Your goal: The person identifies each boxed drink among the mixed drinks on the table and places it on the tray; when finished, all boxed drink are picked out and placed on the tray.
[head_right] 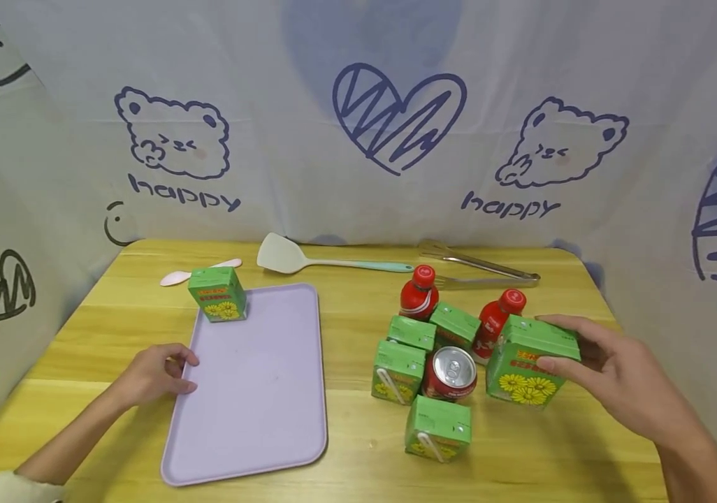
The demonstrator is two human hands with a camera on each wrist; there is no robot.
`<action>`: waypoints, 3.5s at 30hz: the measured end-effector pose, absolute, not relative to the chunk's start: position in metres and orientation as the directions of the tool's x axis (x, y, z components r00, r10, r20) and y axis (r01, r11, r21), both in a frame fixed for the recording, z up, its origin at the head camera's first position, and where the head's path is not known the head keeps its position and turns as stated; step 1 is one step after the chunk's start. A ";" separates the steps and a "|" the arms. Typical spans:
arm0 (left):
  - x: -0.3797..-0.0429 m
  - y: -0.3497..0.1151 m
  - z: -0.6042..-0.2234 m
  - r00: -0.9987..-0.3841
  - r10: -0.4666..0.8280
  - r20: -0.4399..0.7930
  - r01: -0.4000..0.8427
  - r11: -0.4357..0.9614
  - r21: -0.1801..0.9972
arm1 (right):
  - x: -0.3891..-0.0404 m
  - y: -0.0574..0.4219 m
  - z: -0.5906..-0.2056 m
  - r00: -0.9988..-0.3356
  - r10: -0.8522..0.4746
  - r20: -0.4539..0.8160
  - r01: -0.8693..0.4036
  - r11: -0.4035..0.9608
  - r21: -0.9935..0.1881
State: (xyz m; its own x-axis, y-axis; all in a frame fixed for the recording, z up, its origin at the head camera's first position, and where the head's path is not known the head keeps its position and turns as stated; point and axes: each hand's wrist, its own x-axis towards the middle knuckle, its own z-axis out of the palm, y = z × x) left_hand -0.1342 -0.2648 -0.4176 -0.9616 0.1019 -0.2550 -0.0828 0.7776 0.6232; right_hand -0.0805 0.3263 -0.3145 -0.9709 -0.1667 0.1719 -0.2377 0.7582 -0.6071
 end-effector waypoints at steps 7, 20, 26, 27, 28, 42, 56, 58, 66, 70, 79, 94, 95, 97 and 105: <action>-0.133 -0.264 -0.418 -0.961 0.094 -0.261 -0.091 0.781 0.617 | -0.085 0.321 -0.296 -0.972 -0.168 0.163 -0.233 0.767 -0.598; -0.132 -0.268 -0.418 -0.959 0.106 -0.262 -0.080 0.787 0.612 | -0.094 0.288 -0.273 -0.964 -0.209 0.167 -0.267 0.719 -0.642; -0.135 -0.265 -0.419 -0.959 0.105 -0.263 -0.082 0.786 0.613 | -0.102 0.271 -0.267 -0.942 -0.257 0.216 -0.334 0.654 -0.679; -0.135 -0.265 -0.419 -0.959 0.106 -0.262 -0.081 0.785 0.614 | -0.103 0.266 -0.267 -0.942 -0.254 0.218 -0.333 0.644 -0.689; -0.135 -0.264 -0.419 -0.959 0.106 -0.264 -0.083 0.783 0.616 | -0.105 0.263 -0.265 -0.945 -0.245 0.218 -0.326 0.642 -0.694; -0.137 -0.264 -0.419 -0.958 0.105 -0.265 -0.081 0.792 0.605 | -0.134 0.210 -0.266 -0.932 -0.322 0.169 -0.324 0.524 -0.787; -0.134 -0.268 -0.418 -0.956 0.098 -0.277 -0.092 0.795 0.599 | -0.168 0.121 -0.278 -0.932 -0.354 0.080 -0.220 0.376 -0.900; -0.133 -0.270 -0.417 -0.956 0.091 -0.279 -0.094 0.804 0.587 | -0.173 0.106 -0.281 -0.927 -0.367 0.081 -0.220 0.356 -0.908; -0.137 -0.267 -0.415 -0.958 0.104 -0.268 -0.079 0.800 0.595 | -0.199 0.069 -0.293 -0.916 -0.398 0.050 -0.221 0.394 -0.892; -0.138 -0.264 -0.417 -0.957 0.111 -0.268 -0.076 0.795 0.602 | -0.210 0.053 -0.300 -0.923 -0.385 0.015 -0.202 0.449 -0.870; -0.138 -0.265 -0.420 -0.958 0.127 -0.258 -0.062 0.784 0.618 | -0.224 0.004 -0.324 -0.925 -0.377 -0.047 -0.179 0.542 -0.821; -0.135 -0.267 -0.418 -0.958 0.135 -0.253 -0.052 0.788 0.614 | -0.216 -0.048 -0.363 -0.925 -0.378 -0.045 -0.164 0.500 -0.850; -0.135 -0.268 -0.418 -0.958 0.138 -0.251 -0.048 0.786 0.616 | -0.214 -0.051 -0.366 -0.924 -0.380 -0.048 -0.158 0.492 -0.856; -0.136 -0.268 -0.419 -0.958 0.143 -0.250 -0.045 0.783 0.620 | -0.212 -0.058 -0.370 -0.922 -0.381 -0.067 -0.136 0.481 -0.866; -0.136 -0.269 -0.420 -0.958 0.153 -0.243 -0.036 0.774 0.633 | -0.208 -0.077 -0.383 -0.915 -0.402 -0.027 -0.188 0.485 -0.854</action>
